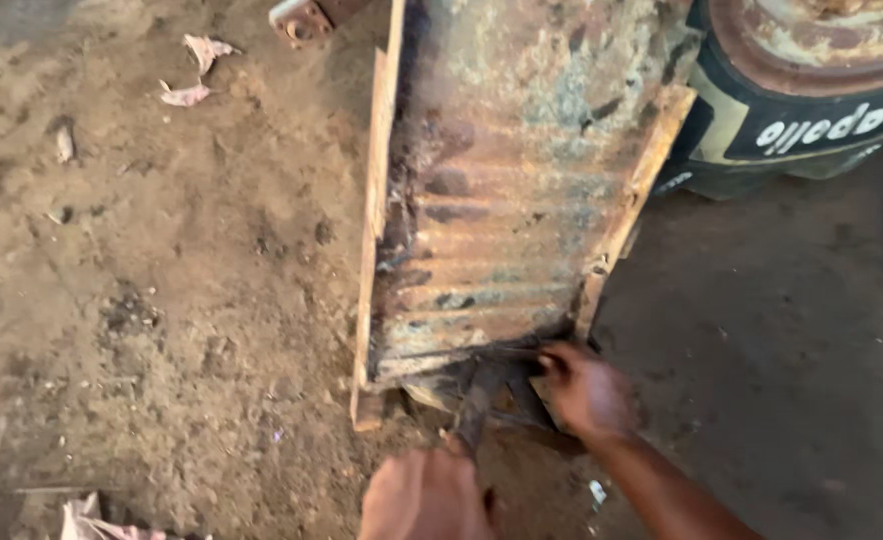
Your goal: The person uses a hammer and a metal tool to repeatedly strike and pry at a rusty, rectangular metal part resting on the ground. The person also uses a small white object to wipe the area being worked on.
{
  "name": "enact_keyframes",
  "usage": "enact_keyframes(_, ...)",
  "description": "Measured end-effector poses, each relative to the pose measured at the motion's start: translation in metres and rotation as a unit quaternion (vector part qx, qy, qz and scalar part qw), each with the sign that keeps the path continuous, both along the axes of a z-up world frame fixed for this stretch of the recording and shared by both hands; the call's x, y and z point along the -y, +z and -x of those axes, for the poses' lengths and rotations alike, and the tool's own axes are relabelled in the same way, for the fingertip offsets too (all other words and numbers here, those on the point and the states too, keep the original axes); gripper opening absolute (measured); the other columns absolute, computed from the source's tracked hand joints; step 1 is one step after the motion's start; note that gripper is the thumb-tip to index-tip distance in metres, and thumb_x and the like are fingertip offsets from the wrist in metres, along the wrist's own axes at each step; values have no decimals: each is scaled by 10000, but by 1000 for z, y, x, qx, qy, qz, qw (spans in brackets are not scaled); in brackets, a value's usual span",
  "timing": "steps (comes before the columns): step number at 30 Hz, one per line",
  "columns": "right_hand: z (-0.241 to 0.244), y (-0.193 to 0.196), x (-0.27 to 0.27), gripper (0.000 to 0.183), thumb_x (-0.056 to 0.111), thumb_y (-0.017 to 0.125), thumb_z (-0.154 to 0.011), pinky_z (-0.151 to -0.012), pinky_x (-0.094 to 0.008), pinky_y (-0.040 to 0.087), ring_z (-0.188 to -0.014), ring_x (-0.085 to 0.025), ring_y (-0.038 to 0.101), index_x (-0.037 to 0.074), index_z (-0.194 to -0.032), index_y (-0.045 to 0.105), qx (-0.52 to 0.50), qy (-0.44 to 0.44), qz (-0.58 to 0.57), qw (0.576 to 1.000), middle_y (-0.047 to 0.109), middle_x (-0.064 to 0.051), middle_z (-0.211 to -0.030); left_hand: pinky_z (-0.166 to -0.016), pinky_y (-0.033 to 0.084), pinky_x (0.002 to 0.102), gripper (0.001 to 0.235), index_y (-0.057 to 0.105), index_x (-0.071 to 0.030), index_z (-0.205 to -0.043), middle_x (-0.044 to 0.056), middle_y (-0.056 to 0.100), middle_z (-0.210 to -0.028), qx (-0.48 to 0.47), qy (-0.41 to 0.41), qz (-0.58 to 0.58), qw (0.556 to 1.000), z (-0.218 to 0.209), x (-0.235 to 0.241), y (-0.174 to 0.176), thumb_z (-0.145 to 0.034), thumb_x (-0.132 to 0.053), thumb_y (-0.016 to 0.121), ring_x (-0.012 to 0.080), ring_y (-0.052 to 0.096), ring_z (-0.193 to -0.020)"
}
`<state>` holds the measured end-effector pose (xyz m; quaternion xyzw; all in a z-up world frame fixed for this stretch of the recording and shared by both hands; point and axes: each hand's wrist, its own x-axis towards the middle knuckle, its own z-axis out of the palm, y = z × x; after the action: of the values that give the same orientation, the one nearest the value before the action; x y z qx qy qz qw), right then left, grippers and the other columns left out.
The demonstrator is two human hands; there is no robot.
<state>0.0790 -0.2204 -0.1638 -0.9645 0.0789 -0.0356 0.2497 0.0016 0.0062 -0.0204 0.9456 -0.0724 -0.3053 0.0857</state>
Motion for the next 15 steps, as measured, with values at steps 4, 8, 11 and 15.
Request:
enact_keyframes(4, -1, -6, 15, 236, 299, 706, -884, -801, -464, 555, -961, -367, 697, 188, -1088, 747, 24, 57, 20, 998, 739, -95, -1099, -822, 630, 430, 744, 566, 82, -1269, 181, 745, -922, -30, -25, 27, 999, -2, 11, -6, -885, -537, 720, 317, 767, -883)
enact_keyframes(8, -5, -11, 0, 262, 332, 678, -909, -798, -460, 571, -936, -352, 726, 237, -1144, 740, -37, -18, 5, 999, 758, -101, -1052, -785, 620, 478, 717, 563, 80, -1265, 185, 744, -912, 1, -21, 35, 999, 4, -1, 0, -861, -491, 721, 347, 751, -883)
enact_keyframes(11, -3, -5, 14, 275, 322, 689, -863, -766, -465, 569, -907, -365, 717, 209, -1109, 736, 13, 41, 28, 999, 751, -106, -1027, -830, 602, 468, 703, 612, 45, -1194, 192, 724, -955, -4, -2, 28, 1000, 1, 8, 7, -848, -556, 732, 341, 725, -919)
enact_keyframes(15, -8, -1, 9, 235, 358, 653, -949, -795, -467, 571, -912, -351, 730, 244, -1136, 737, -82, -24, 22, 996, 753, -94, -1037, -811, 632, 421, 603, 645, 14, -1224, 173, 746, -960, -98, -52, -21, 994, -4, 10, 18, -979, -532, 573, 279, 756, -853)
